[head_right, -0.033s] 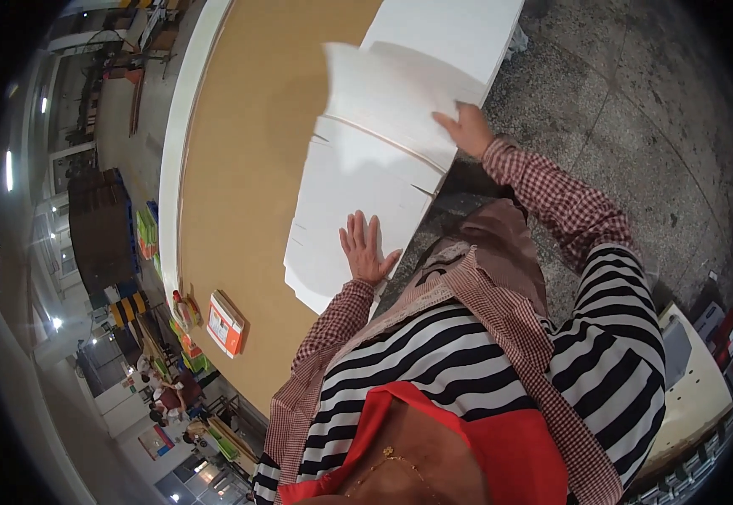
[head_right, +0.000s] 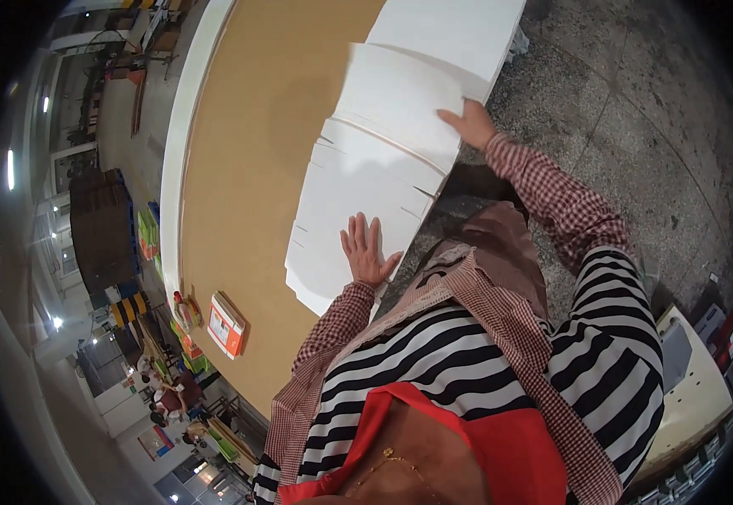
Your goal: The recorder is flipping through a stack of white paper or cardboard sheets on a large table, likely for inspection or counting.
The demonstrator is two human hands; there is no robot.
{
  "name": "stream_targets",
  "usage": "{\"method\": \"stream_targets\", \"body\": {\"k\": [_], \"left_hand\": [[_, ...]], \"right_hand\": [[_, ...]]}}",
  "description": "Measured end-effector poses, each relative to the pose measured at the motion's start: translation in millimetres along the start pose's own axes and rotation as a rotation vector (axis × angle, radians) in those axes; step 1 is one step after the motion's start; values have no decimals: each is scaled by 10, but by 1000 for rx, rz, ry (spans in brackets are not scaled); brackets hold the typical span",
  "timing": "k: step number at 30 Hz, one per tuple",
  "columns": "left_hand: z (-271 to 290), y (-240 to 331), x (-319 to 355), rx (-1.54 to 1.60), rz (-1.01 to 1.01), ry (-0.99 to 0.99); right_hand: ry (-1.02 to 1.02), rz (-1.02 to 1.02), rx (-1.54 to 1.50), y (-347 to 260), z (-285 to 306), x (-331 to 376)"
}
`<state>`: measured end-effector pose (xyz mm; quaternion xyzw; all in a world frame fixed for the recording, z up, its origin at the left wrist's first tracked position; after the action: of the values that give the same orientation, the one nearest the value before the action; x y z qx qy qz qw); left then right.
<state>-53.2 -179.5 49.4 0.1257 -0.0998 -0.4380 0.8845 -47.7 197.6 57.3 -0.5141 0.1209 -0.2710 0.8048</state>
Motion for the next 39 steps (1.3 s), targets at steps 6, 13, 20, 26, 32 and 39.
{"method": "stream_targets", "body": {"k": [6,13,20,26,32,39], "left_hand": [[8,-4,4,-14,13,-18],[-19,-36,76,15,4,15],[19,-37,101,24,12,-8],[25,-40,91,8,2,8],[-29,-85,176,25,20,24],[16,-83,209,30,40,0]], "right_hand": [[-61,-25,-326,256,-108,-47],[46,535,202,-594,4,407],[-272,-78,-444,497,-51,-251],[-142,57,-83,94,32,-132],[-74,524,184,-814,32,447],[-352,-352,-599,431,-154,-283]]}}
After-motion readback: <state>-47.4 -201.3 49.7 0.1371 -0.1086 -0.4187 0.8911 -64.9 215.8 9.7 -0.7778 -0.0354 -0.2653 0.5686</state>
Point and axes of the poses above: each hand's wrist, its own x-axis away from the middle knuckle, its own z-axis out of the back of the hand, y = z × x, the point moved 6 cm from there along -x, towards the middle knuckle, and after that the axes turned 11 degrees about x, right-handed, at the moved point
